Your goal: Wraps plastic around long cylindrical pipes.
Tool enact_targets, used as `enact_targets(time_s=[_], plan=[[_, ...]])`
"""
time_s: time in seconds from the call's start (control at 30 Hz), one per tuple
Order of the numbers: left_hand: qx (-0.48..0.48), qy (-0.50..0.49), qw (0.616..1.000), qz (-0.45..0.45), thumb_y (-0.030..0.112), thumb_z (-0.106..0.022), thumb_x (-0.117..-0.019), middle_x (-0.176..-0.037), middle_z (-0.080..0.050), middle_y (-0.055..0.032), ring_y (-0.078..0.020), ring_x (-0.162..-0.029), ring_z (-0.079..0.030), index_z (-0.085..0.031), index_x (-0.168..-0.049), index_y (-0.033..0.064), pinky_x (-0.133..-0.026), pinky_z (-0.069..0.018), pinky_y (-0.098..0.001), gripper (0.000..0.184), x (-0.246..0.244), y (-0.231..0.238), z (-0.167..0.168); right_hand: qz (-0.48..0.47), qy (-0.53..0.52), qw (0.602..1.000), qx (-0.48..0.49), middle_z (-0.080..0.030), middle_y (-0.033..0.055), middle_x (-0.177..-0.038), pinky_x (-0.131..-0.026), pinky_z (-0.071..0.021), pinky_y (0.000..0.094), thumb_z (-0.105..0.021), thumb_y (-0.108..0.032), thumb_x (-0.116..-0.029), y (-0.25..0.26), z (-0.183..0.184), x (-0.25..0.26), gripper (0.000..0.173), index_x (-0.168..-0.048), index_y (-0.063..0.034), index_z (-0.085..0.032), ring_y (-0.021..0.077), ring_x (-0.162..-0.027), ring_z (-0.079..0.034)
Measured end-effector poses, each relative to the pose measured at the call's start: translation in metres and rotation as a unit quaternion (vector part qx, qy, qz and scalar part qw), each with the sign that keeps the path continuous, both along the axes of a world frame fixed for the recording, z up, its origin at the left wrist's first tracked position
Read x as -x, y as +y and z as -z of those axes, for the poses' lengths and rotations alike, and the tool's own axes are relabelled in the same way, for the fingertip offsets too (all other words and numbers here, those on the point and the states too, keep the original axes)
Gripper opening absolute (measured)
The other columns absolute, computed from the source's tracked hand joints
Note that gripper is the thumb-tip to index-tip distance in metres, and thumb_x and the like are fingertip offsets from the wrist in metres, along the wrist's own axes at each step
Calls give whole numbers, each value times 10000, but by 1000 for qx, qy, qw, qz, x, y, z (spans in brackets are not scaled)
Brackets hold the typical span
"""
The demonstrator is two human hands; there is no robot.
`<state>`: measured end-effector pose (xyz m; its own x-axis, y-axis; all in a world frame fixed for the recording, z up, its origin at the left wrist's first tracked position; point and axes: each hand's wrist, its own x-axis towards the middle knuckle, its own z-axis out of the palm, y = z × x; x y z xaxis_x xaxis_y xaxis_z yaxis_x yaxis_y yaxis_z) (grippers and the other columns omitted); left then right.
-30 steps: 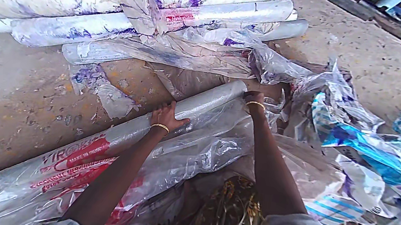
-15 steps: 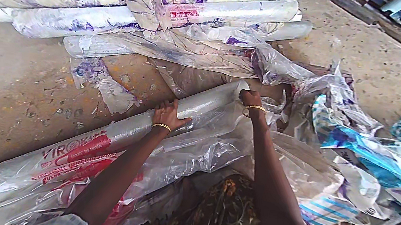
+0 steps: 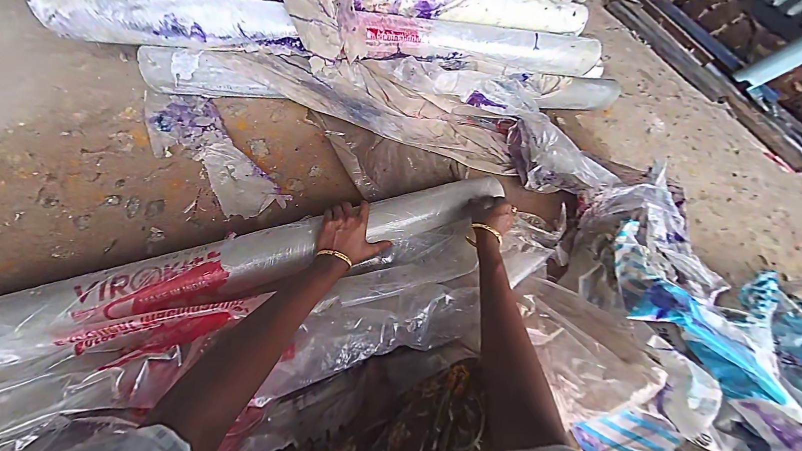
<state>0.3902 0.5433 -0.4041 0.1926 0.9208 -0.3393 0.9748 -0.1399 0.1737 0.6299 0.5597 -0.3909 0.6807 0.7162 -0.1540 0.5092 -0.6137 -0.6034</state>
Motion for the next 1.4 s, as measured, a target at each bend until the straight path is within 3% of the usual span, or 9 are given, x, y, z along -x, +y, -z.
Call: enact_targets(time_s=[0.17, 0.67, 0.9, 1.03, 1.1, 1.17, 1.23, 1.33, 1.4], plan=[[-13, -10, 1000, 18, 734, -618, -878, -1424, -511, -329, -479, -1328, -502, -375, -1567, 40, -1118, -354, -583, 1008, -1, -5, 4, 45, 72, 994, -68, -635, 355, -1131, -925, -445, 623, -606, -401, -1035, 10, 22, -24, 534, -1099, 128, -646, 474, -1079, -610], [-20, 18, 999, 26, 720, -629, -881, -1475, -458, -357, -506, -1388, -447, -331, -1596, 60, -1160, -300, -613, 1018, -4, -12, 8, -94, 3, 995, 28, -687, 288, -1000, -880, -480, 606, -516, -181, -1072, -49, -32, 77, 285, -1016, 49, -674, 446, -1015, -663], [-57, 6, 998, 34, 706, -655, -872, -1444, -474, -378, -535, -1363, -457, -365, -1575, 29, -1144, -309, -630, 1017, -4, -18, 11, -176, -1, 983, 57, -704, 253, -1067, -978, -468, 514, -522, -138, -1047, -104, -63, 107, 269, -1124, 75, -668, 375, -1079, -669], [-53, -5, 998, 29, 701, -662, -870, -1469, -468, -359, -507, -1385, -454, -361, -1577, 28, -1160, -301, -611, 1021, -4, -17, 9, -257, 14, 963, 73, -560, 300, -1407, -1111, -429, 489, -584, -176, -1026, -149, -70, 116, 435, -1363, 99, -575, 410, -1322, -553], [-32, -15, 999, 24, 689, -664, -878, -1482, -467, -340, -489, -1398, -445, -357, -1578, 28, -1175, -290, -600, 1011, -1, -12, 6, -330, 27, 939, 96, -610, 243, -1403, -1082, -456, 510, -569, -219, -1042, -179, -82, 129, 368, -1283, 40, -670, 383, -1288, -604], [-24, -21, 999, 26, 684, -661, -885, -1483, -470, -329, -479, -1393, -453, -359, -1573, 22, -1170, -302, -588, 1001, 1, -8, 2, -333, 8, 943, -25, -749, 199, -1132, -940, -543, 537, -607, -210, -1011, -191, -92, 131, 298, -1136, 20, -750, 359, -1073, -722], [-43, -31, 998, 32, 657, -674, -891, -1483, -469, -334, -485, -1385, -458, -354, -1575, 14, -1167, -302, -591, 992, 1, -14, 6, -238, -70, 949, -197, -731, 246, -1108, -870, -555, 551, -693, -171, -935, -161, -90, 106, 281, -1109, 44, -746, 406, -1025, -713], [-37, -35, 998, 40, 596, -723, -882, -1511, -440, -331, -479, -1410, -435, -329, -1594, 42, -1171, -292, -603, 984, 2, -16, 3, -160, -85, 979, -93, -371, 337, -1555, -1060, -434, 610, -805, -400, -887, -77, -73, 47, 837, -1493, 45, -438, 503, -1352, -480], [19, -28, 998, 53, 552, -754, -880, -1541, -414, -302, -455, -1431, -413, -271, -1626, 103, -1177, -305, -576, 996, 8, -11, -9, -172, -37, 981, 77, -217, 368, -1619, -1128, -389, 598, -810, -558, -828, -37, -46, 34, 1175, -1600, 54, -170, 506, -1435, -391]])
